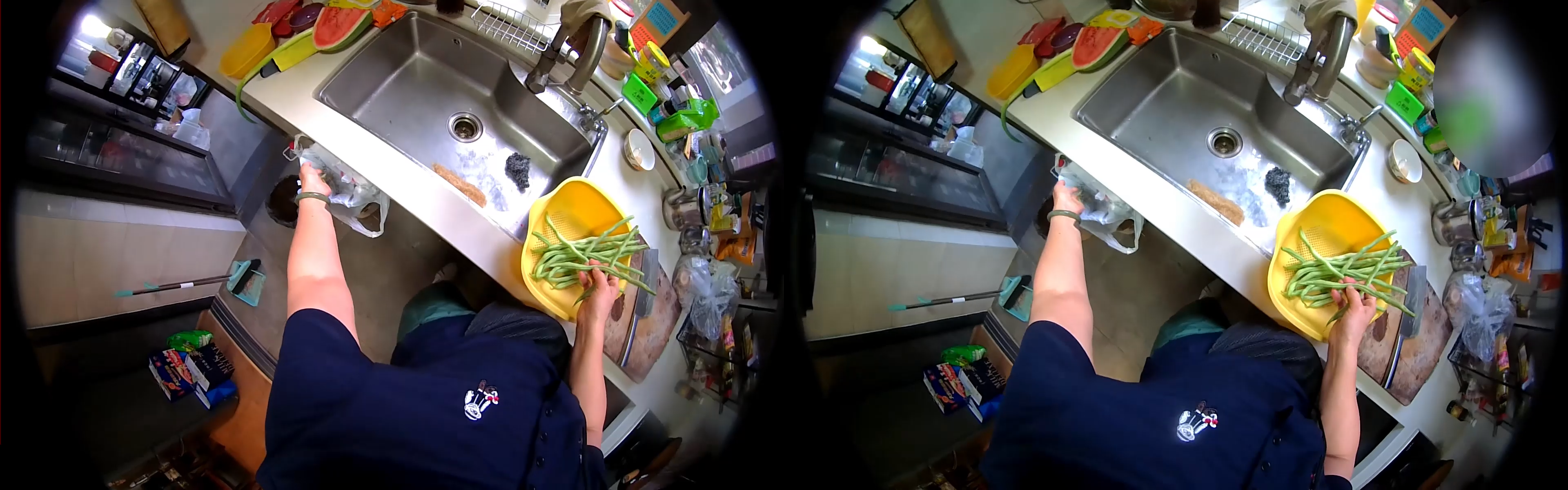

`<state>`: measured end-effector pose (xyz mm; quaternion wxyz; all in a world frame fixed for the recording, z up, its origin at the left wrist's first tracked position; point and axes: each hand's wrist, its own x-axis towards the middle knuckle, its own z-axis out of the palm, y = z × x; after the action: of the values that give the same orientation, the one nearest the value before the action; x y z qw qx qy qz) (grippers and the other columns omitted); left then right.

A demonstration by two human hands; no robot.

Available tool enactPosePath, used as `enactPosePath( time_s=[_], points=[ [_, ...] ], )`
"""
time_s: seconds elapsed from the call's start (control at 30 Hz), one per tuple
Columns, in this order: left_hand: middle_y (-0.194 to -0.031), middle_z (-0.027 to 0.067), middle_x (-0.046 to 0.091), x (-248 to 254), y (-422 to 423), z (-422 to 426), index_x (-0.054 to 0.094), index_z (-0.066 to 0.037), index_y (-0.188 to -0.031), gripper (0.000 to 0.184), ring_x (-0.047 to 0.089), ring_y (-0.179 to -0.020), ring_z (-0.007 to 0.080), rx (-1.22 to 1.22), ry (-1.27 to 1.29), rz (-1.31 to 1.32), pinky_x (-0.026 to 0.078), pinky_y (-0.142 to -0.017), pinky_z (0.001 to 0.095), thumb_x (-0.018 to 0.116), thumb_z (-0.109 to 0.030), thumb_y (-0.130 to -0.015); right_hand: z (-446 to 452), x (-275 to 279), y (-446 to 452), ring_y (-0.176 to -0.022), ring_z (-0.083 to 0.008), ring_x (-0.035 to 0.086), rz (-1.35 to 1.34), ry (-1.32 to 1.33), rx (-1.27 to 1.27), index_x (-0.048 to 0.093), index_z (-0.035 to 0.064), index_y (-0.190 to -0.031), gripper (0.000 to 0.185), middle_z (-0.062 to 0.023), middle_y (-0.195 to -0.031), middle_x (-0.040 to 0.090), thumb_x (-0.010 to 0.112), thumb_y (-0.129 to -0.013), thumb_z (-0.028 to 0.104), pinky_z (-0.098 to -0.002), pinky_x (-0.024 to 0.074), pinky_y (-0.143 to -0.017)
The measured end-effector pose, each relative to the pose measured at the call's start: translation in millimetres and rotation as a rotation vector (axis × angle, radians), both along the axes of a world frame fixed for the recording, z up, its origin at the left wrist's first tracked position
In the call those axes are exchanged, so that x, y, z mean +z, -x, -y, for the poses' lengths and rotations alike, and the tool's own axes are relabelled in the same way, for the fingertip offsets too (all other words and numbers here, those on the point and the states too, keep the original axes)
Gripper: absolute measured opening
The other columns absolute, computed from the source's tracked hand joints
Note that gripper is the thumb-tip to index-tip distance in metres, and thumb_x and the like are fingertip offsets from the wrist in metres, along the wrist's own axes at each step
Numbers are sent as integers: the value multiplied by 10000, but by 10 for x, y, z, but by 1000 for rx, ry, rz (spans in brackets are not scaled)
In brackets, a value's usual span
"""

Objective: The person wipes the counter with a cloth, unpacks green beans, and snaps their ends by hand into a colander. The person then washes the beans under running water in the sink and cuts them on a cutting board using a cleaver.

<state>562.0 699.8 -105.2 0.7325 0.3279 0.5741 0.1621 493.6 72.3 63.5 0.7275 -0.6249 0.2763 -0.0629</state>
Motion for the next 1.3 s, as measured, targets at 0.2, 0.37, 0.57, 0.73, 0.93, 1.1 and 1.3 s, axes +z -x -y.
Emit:
enactPosePath(
  time_s=[0.2,0.37,0.57,0.73,0.93,1.1,1.3],
  points=[
    [-1205,228,490,-166,8,-115,539,70,-1050,428,431,-1145,339,-227,-59,-155,289,-989,493,400,-297,-879,-59,-36,26,-876,-161,590,9,-23,-30,504,43,-1013,175,-83,-974,592,533,-843,10,-270,532,-662],
    [-763,137,571,-212,97,-87,605,52,-833,155,540,-653,256,-114,-254,-143,427,-523,387,658,15,-691,-92,-53,22,-889,-187,601,5,0,-113,512,31,-1060,226,-107,-996,603,551,-837,24,-287,535,-689],
    [-587,22,487,225,172,197,538,-79,-661,252,455,-491,141,-21,-355,64,318,-414,280,586,-252,-839,-134,-250,14,-783,-189,580,-16,-186,-210,453,8,-1034,217,-137,-926,569,515,-829,-33,-277,502,-568],
    [-437,-66,218,938,286,650,256,-194,-524,470,227,-364,91,-107,-376,191,163,-366,265,569,-364,-831,-230,-397,42,-814,-181,580,-78,-228,-214,453,21,-1090,260,-88,-950,561,503,-839,-21,-269,488,-672],
    [-545,-37,421,521,-4,76,524,-127,-709,289,427,-512,118,-190,-164,262,309,-518,301,544,-397,-810,-148,-427,97,-775,-114,547,-117,-194,-241,469,53,-1062,243,-35,-920,555,539,-832,19,-226,443,-641],
    [-633,-33,512,162,5,-113,533,-123,-748,340,498,-584,146,-104,-157,133,341,-539,278,547,-460,-796,-125,-219,165,-664,-63,480,-218,-261,-298,522,102,-956,155,30,-802,532,581,-821,53,-187,332,-551],
    [-688,79,566,16,105,39,521,-14,-772,400,547,-598,224,-113,-3,336,468,-549,313,463,-406,-832,234,-660,114,-605,-85,498,-284,-365,-150,569,123,-854,131,25,-711,552,671,-803,186,-215,353,-488]
  ],
)
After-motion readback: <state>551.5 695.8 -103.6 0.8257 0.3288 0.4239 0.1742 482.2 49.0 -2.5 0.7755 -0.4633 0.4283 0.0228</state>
